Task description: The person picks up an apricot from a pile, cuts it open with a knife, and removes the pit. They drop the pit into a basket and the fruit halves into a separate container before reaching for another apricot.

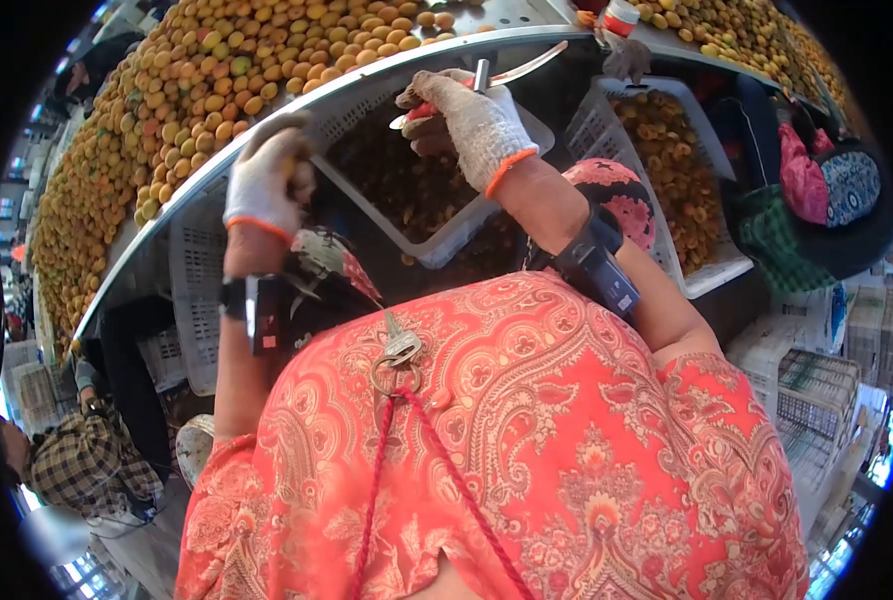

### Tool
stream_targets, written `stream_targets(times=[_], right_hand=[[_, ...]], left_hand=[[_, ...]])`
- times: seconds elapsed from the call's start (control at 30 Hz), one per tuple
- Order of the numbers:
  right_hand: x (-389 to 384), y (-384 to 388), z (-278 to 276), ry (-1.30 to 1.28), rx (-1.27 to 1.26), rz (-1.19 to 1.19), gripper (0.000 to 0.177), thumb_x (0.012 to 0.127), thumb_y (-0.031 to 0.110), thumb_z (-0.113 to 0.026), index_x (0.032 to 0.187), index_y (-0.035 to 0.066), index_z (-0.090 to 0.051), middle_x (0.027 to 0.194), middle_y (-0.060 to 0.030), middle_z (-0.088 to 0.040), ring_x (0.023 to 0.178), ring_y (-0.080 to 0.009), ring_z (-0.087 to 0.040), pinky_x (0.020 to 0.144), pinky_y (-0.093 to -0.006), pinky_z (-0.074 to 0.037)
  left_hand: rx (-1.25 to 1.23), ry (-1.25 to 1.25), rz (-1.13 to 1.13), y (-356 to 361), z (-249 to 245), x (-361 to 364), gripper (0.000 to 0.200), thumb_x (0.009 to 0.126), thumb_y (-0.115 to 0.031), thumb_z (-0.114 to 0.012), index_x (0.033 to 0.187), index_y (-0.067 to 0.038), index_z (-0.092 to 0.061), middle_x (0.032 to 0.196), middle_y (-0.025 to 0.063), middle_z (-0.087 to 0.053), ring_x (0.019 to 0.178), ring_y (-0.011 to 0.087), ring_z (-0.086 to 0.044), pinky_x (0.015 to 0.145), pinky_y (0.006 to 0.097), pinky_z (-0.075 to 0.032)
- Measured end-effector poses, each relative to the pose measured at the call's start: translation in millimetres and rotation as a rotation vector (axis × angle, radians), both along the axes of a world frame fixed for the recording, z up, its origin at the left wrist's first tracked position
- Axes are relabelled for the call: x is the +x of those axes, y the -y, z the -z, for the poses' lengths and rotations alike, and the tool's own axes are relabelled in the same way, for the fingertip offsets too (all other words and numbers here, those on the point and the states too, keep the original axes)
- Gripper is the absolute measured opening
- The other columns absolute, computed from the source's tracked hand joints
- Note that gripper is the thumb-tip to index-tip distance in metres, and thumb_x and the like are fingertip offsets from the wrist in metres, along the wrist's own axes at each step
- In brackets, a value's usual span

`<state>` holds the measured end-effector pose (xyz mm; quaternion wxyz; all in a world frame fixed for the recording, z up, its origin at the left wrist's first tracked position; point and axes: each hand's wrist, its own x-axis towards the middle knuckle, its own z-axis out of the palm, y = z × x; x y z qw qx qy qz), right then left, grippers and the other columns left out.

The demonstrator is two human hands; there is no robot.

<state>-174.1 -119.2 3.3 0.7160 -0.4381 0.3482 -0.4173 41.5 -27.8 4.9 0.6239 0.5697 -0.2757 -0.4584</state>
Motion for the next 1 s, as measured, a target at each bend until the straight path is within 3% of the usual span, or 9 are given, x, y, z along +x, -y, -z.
stream_targets(times=[0.2, 0.27, 0.33, 0.4, 0.47, 0.53, 0.67, 0.8, 1.0], right_hand=[[-12.4, 7.9, -9.1, -0.063, 0.021, 0.013, 0.019, 0.082, 0.018, -0.071, 0.086, -0.001, -0.068, 0.075, -0.0114, -0.067, 0.056, -0.0208, -0.066, 0.050, -0.0327, -0.055], [-18.2, 19.8, -4.2, 0.017, 0.059, 0.077, 0.019, 0.085, 0.021, -0.069, 0.087, 0.002, -0.072, 0.072, -0.0096, -0.068, 0.056, -0.0191, -0.066, 0.055, -0.0316, -0.056], [-26.2, 30.2, -11.1, -0.016, 0.046, 0.120, 0.017, 0.085, 0.019, -0.069, 0.084, 0.003, -0.071, 0.071, -0.0094, -0.068, 0.060, -0.0195, -0.067, 0.054, -0.0314, -0.055], [-42.4, 38.9, -14.2, -0.138, -0.054, 0.160, 0.020, 0.085, 0.023, -0.068, 0.083, 0.003, -0.071, 0.072, -0.0112, -0.068, 0.061, -0.0214, -0.068, 0.056, -0.0331, -0.055], [-59.9, 49.7, -15.6, -0.263, -0.147, 0.178, 0.024, 0.086, 0.026, -0.068, 0.082, 0.003, -0.070, 0.072, -0.0129, -0.069, 0.063, -0.0233, -0.069, 0.058, -0.0348, -0.055], [-82.2, 67.1, -9.7, -0.957, -0.729, 0.329, 0.031, 0.087, 0.035, -0.066, 0.082, 0.005, -0.070, 0.073, -0.0160, -0.068, 0.068, -0.0285, -0.069, 0.063, -0.0386, -0.053], [-128.6, 91.3, 0.5, -1.104, -1.191, 0.406, 0.029, 0.083, 0.038, -0.068, 0.077, 0.010, -0.066, 0.070, -0.0142, -0.066, 0.072, -0.0326, -0.068, 0.066, -0.0419, -0.052], [-162.0, 96.9, -17.1, -1.449, -1.350, 0.322, 0.018, 0.081, 0.031, -0.069, 0.087, 0.015, -0.067, 0.076, -0.0089, -0.068, 0.076, -0.0296, -0.069, 0.066, -0.0421, -0.055], [-145.7, 95.4, -43.8, -1.448, -1.227, 0.426, 0.017, 0.082, 0.029, -0.068, 0.090, 0.015, -0.070, 0.084, -0.0090, -0.070, 0.079, -0.0302, -0.070, 0.069, -0.0432, -0.056]], left_hand=[[0.114, 0.074, -0.236, -67.7, 15.7, 103.1, 0.013, 0.096, -0.019, -0.062, 0.105, -0.010, -0.064, 0.084, 0.0002, -0.062, 0.060, 0.0083, -0.050, 0.052, 0.0247, -0.040], [0.311, 0.612, -0.231, -86.3, 46.9, 176.7, 0.029, 0.098, -0.022, -0.060, 0.123, -0.007, -0.062, 0.111, 0.0087, -0.066, 0.101, 0.0146, -0.061, 0.083, 0.0296, -0.047], [0.205, 0.882, -0.230, -98.7, 61.4, 224.5, 0.038, 0.099, -0.027, -0.059, 0.130, -0.005, -0.060, 0.121, 0.0090, -0.064, 0.114, 0.0167, -0.057, 0.095, 0.0334, -0.043], [0.249, 0.580, -0.384, -86.6, -6.9, 130.2, 0.037, 0.099, -0.030, -0.057, 0.125, -0.003, -0.062, 0.120, 0.0062, -0.063, 0.110, 0.0166, -0.058, 0.095, 0.0352, -0.043], [0.186, 0.497, -0.271, -67.8, -33.2, 90.7, 0.034, 0.099, -0.029, -0.055, 0.120, -0.003, -0.065, 0.124, 0.0050, -0.061, 0.108, 0.0167, -0.058, 0.095, 0.0366, -0.043], [0.064, 0.441, 0.249, -42.4, -50.9, 51.9, 0.040, 0.100, -0.032, -0.054, 0.126, -0.002, -0.061, 0.117, 0.0061, -0.064, 0.109, 0.0187, -0.059, 0.096, 0.0351, -0.044], [-0.053, 0.584, 0.610, -4.4, -83.5, -59.5, 0.033, 0.098, -0.022, -0.052, 0.120, 0.001, -0.063, 0.107, 0.0072, -0.065, 0.098, 0.0165, -0.060, 0.090, 0.0310, -0.046], [-0.001, 0.608, 0.876, 17.3, -92.9, -116.7, 0.031, 0.093, -0.013, -0.051, 0.116, 0.003, -0.064, 0.103, 0.0066, -0.066, 0.095, 0.0145, -0.060, 0.088, 0.0295, -0.046], [0.045, 0.457, 1.093, 35.7, -77.0, -183.7, 0.041, 0.092, -0.017, -0.058, 0.128, 0.004, -0.058, 0.108, 0.0078, -0.066, 0.097, 0.0144, -0.060, 0.086, 0.0288, -0.046]])
